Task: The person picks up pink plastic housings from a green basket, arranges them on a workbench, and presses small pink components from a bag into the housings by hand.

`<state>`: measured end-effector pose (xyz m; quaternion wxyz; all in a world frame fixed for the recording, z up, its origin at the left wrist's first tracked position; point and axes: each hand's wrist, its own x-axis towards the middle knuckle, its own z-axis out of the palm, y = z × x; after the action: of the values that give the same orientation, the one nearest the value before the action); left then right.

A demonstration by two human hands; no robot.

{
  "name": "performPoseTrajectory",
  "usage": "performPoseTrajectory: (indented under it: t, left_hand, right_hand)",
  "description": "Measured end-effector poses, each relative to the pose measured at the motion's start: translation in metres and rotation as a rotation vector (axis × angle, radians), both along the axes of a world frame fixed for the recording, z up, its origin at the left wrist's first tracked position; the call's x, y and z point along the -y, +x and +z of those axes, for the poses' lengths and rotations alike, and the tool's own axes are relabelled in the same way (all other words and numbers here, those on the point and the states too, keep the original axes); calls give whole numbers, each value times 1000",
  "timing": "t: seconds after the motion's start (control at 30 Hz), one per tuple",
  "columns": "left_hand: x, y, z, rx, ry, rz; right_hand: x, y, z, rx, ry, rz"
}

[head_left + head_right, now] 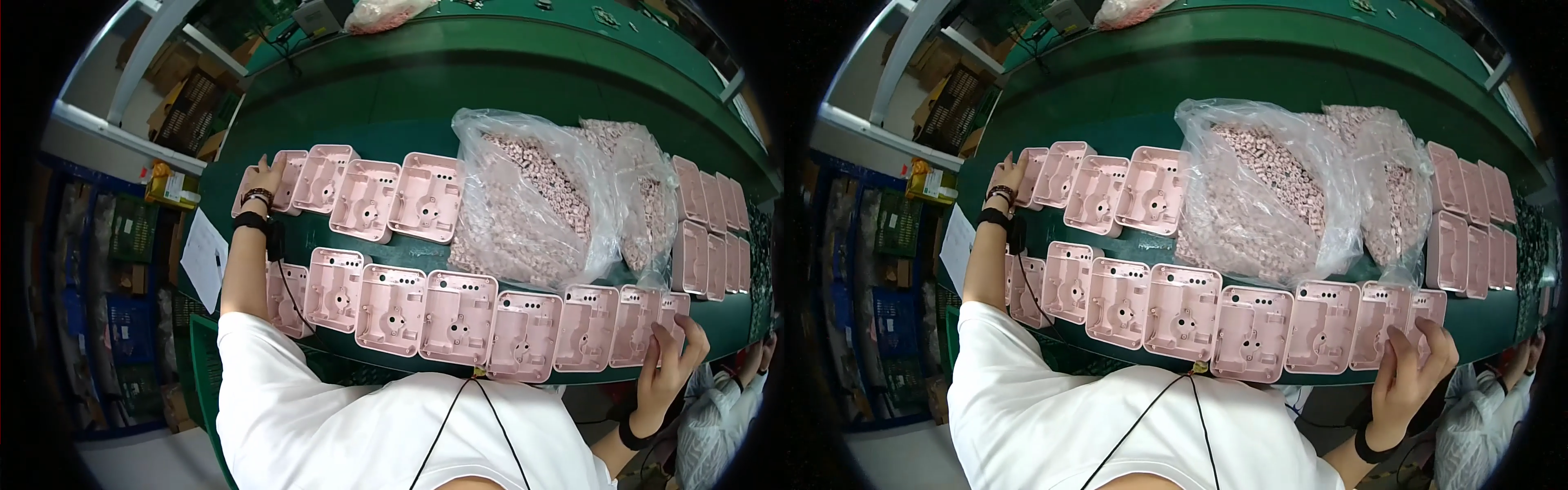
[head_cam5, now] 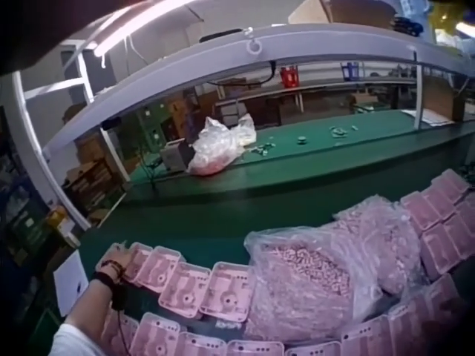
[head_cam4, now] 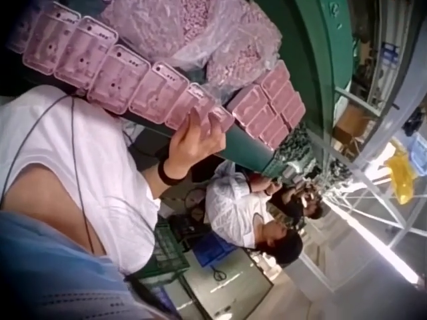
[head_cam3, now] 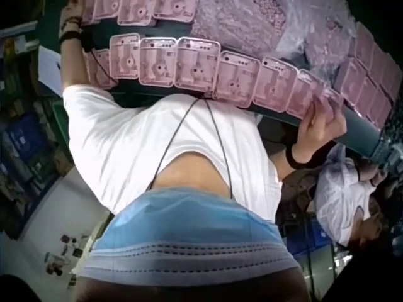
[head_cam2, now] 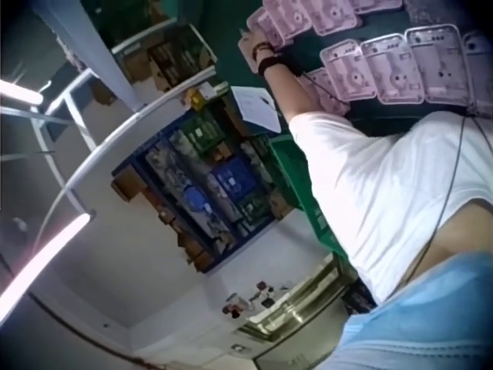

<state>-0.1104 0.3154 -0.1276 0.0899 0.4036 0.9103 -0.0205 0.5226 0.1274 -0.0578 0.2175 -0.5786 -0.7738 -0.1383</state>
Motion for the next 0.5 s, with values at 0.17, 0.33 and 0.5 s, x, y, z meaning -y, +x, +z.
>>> performPoseTrajectory:
  t: [0.17,0.33,0.5]
  left_hand:
    - [-3,16,-7,87,-2,56]
    - [-4,53,2,52,-118,-2]
    - [5,63,8,120,-198,39]
  right_hand:
    - [-13,3,-9,-79,-39,52]
    - [-18,8,-20,-135,-38,107]
    - [-15,11,-22,-192,-57,139]
